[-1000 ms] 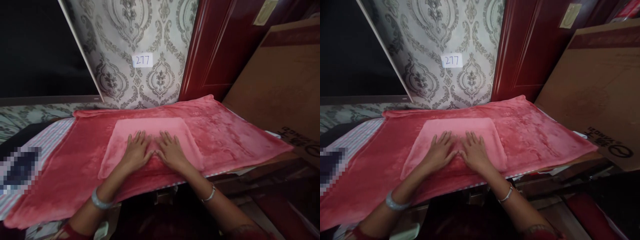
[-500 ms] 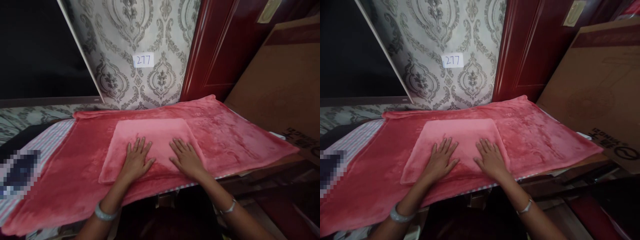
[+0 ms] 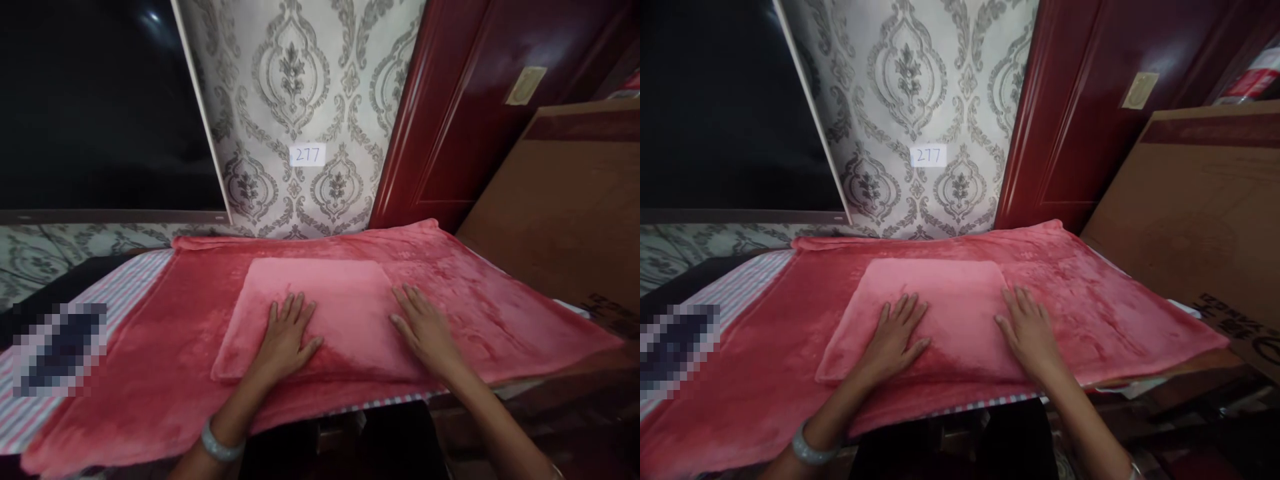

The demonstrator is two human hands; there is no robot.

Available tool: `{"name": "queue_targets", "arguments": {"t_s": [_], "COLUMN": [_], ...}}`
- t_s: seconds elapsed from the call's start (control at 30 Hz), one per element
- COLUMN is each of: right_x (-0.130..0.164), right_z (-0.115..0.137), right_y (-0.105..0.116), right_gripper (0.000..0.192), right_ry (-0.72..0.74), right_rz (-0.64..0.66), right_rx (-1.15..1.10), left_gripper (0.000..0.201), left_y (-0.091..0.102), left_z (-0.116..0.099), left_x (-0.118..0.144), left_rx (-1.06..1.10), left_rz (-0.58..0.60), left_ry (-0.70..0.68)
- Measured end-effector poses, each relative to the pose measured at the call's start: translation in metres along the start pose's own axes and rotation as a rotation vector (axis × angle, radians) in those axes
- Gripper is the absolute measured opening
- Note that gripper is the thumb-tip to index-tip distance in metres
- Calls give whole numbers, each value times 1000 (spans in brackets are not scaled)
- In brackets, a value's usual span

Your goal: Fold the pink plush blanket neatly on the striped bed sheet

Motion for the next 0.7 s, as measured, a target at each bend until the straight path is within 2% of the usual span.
{"name": "queue_targets", "arguments": {"t_s": [0.07,0.13,0.23,0.33,0.4,0.47,0.6,0.7], "right_x": [-28,-58,-102,-142,-162,-170,-164,-161], "right_z": [38,77,127,161,176,187,189,178], "right_y": [2,-5,-25,-47,-61,-75,-104,-114], "right_gripper": [62,60,58,55,52,49,45,46], "right_ry": [92,161,213,217,231,262,303,291], "right_rz": [71,192,369,445,432,403,374,350], "right_rx": [-8,-20,-41,-52,-65,-84,-118,-132], "left_gripper": [67,67,62,53,52,50,47,48], "left_y": [12,29,54,67,62,46,8,-7], "left_z": [6,19,55,91,105,111,107,109], "left_x": [-1,-12,-53,-105,-130,-139,-130,-128], "left_rx": [33,29,-43,-94,-121,-146,-187,-188], "left_rz": [28,62,132,131,117,105,69,61], "left_ry": [0,36,212,396,474,531,547,531]}}
Point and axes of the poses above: each hand's wrist, its own x-axis away from the middle knuckle, its own y-axis out of the back of the hand, z = x × y, the point moved 5 cm from there along -x, towards the middle knuckle, and after that the axes turned 11 degrees about -x, right-handed, at the moved point
